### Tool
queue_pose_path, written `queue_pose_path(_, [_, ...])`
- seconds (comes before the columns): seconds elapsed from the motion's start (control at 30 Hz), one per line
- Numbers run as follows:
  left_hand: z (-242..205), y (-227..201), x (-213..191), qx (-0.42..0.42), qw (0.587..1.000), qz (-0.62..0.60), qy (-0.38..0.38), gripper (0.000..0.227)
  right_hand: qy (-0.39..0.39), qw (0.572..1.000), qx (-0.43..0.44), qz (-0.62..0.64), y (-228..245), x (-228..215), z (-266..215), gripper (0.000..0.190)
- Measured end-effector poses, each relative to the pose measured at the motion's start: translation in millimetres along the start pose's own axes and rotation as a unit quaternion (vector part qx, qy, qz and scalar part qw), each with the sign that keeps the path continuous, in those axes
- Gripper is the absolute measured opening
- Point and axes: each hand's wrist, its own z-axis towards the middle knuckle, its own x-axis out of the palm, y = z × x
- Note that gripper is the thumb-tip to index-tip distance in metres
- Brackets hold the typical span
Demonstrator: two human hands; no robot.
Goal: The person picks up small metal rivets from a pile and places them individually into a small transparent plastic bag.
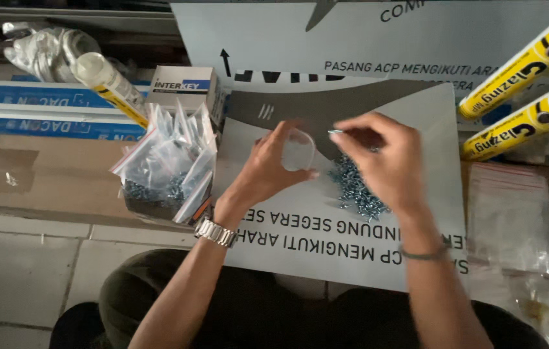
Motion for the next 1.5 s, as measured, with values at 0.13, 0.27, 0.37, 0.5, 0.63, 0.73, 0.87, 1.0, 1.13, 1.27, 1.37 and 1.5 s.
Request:
queue_pose_path(0.13, [0, -3, -2, -0.007, 1.000, 0.015, 0.004, 0.084, 0.040, 0.998, -0.040, -0.018, 6, 23, 8, 0.009])
queue_pose_path(0.27, [1, 8, -2, -0.018, 1.000, 0.002, 0.006, 0.081, 0.041, 0.990, -0.065, -0.117, -32, -10, -1, 0.013])
queue_pose_path(0.37, [-4, 1, -5, -0.022, 1.000, -0.014, 0.009, 0.082, 0.094, 0.972, 0.028, -0.212, -35, -42, -20, 0.019])
queue_pose_path(0.5, [-3, 1, 1, -0.009, 1.000, -0.021, 0.004, 0.084, 0.149, 0.940, 0.066, -0.298, -72, -54, -44, 0.027])
queue_pose_path(0.63, [-3, -2, 4, -0.002, 1.000, -0.011, 0.008, 0.084, 0.100, 0.954, 0.101, -0.265, -103, -53, -54, 0.022])
queue_pose_path(0.73, [0, -6, 5, 0.015, 1.000, -0.011, 0.002, 0.083, 0.083, 0.958, 0.122, -0.244, -106, -55, -53, 0.013])
queue_pose_path(0.87, [-2, 1, 6, -0.020, 1.000, -0.010, 0.007, 0.086, 0.095, 0.957, 0.130, -0.240, -101, -58, -53, 0.013])
queue_pose_path(1.0, [-2, -4, 1, -0.016, 1.000, -0.001, 0.003, 0.086, 0.083, 0.965, 0.104, -0.228, -105, -62, -53, 0.009])
queue_pose_path(1.13, [-4, -3, 2, -0.026, 1.000, -0.015, -0.009, 0.085, 0.075, 0.969, 0.097, -0.215, -96, -66, -54, 0.007])
queue_pose_path(1.27, [-5, 4, 2, 0.009, 1.000, 0.001, -0.012, 0.071, 0.084, 0.970, -0.021, -0.229, -107, -63, -54, 0.013])
queue_pose_path(1.37, [-4, 12, 5, 0.005, 1.000, -0.007, -0.021, 0.079, 0.078, 0.966, 0.013, -0.246, -103, -53, -52, 0.015])
queue_pose_path(1.5, [-5, 7, 2, -0.016, 0.999, -0.026, -0.010, 0.084, 0.094, 0.948, 0.107, -0.286, -105, -49, -54, 0.017])
